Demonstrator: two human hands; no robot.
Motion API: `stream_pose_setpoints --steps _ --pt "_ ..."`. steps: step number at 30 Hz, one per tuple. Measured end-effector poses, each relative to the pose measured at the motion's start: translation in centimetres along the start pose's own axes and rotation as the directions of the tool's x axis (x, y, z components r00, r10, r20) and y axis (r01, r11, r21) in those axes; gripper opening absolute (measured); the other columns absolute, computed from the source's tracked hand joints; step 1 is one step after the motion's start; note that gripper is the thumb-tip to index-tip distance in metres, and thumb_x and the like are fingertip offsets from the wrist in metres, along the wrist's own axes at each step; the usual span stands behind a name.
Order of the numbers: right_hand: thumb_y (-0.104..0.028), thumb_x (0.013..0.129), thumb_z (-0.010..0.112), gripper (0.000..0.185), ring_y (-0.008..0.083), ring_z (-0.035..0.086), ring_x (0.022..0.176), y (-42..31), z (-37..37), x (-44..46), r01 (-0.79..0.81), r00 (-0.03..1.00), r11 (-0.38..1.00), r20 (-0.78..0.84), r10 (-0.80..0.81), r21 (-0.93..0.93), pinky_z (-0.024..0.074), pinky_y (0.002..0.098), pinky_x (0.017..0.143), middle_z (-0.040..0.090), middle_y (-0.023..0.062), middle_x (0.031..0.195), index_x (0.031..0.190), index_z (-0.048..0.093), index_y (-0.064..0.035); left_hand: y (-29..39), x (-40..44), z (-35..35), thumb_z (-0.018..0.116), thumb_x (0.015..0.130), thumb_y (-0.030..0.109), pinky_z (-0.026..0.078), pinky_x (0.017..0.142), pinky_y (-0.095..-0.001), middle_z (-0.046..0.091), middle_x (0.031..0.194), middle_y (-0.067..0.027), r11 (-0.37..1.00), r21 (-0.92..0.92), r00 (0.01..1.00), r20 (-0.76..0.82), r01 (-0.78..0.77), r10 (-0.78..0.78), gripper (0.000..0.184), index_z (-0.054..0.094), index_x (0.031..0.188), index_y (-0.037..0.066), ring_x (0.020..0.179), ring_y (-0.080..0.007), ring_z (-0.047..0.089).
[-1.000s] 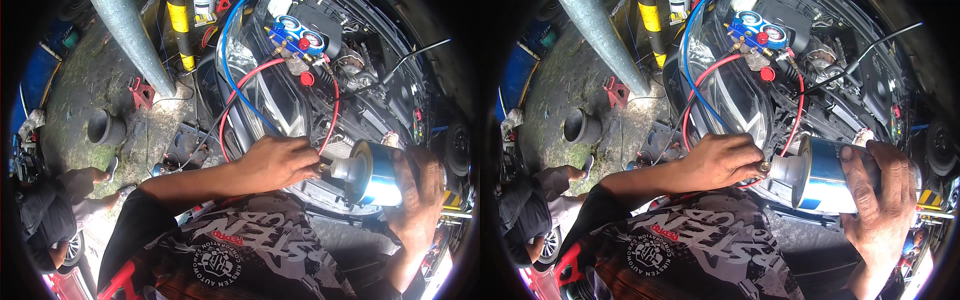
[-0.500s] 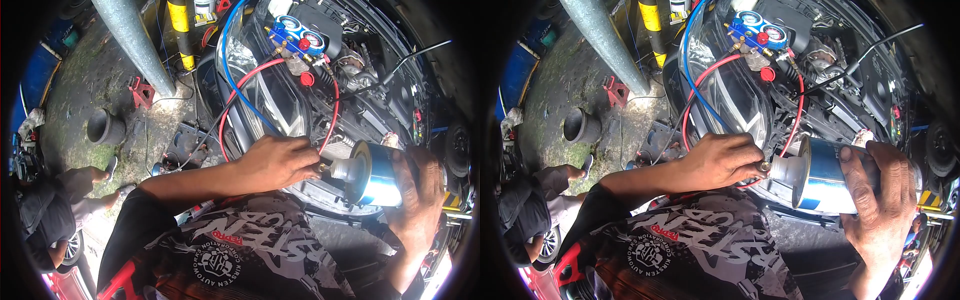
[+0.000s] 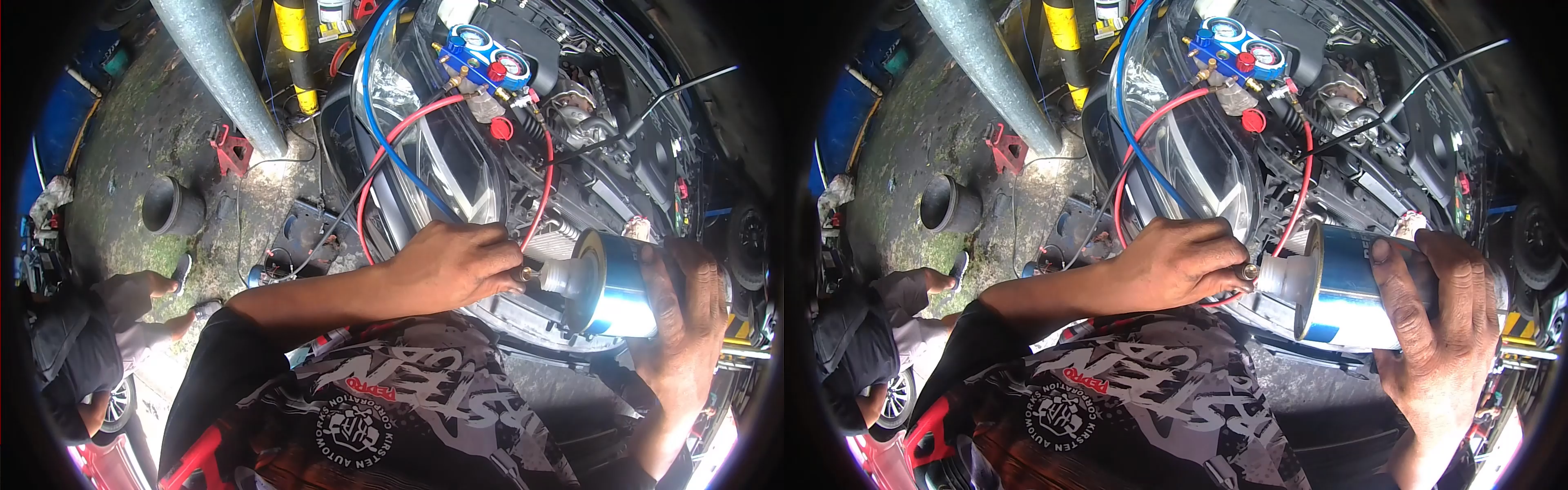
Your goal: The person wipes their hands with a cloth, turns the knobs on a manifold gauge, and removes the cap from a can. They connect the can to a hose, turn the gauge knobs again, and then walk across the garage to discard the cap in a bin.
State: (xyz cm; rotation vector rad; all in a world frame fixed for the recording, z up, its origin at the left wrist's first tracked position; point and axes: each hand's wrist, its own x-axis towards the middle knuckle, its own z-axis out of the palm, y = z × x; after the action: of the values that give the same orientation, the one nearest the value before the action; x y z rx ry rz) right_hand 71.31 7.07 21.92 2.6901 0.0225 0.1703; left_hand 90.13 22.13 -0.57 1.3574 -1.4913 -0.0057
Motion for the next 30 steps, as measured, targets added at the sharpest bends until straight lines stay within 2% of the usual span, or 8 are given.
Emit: stream_pose_setpoints --steps 30 --pt "0.003 0.042 0.079 0.106 0.0361 0.065 0.108 0.12 -0.27 0.62 0.030 0.999 0.999 0.011 -0.030 -0.013 0.0571 0.0473 0.083 0.062 0.0168 0.125 0.143 0.063 -0.0241 -0.06 0.08 0.29 0.080 0.090 0.031 0.051 0.052 -0.0400 0.060 0.082 -0.0038 1.000 0.011 1.000 0.009 0.015 -0.015 0.027 0.067 0.099 0.010 0.066 -0.0242 0.067"
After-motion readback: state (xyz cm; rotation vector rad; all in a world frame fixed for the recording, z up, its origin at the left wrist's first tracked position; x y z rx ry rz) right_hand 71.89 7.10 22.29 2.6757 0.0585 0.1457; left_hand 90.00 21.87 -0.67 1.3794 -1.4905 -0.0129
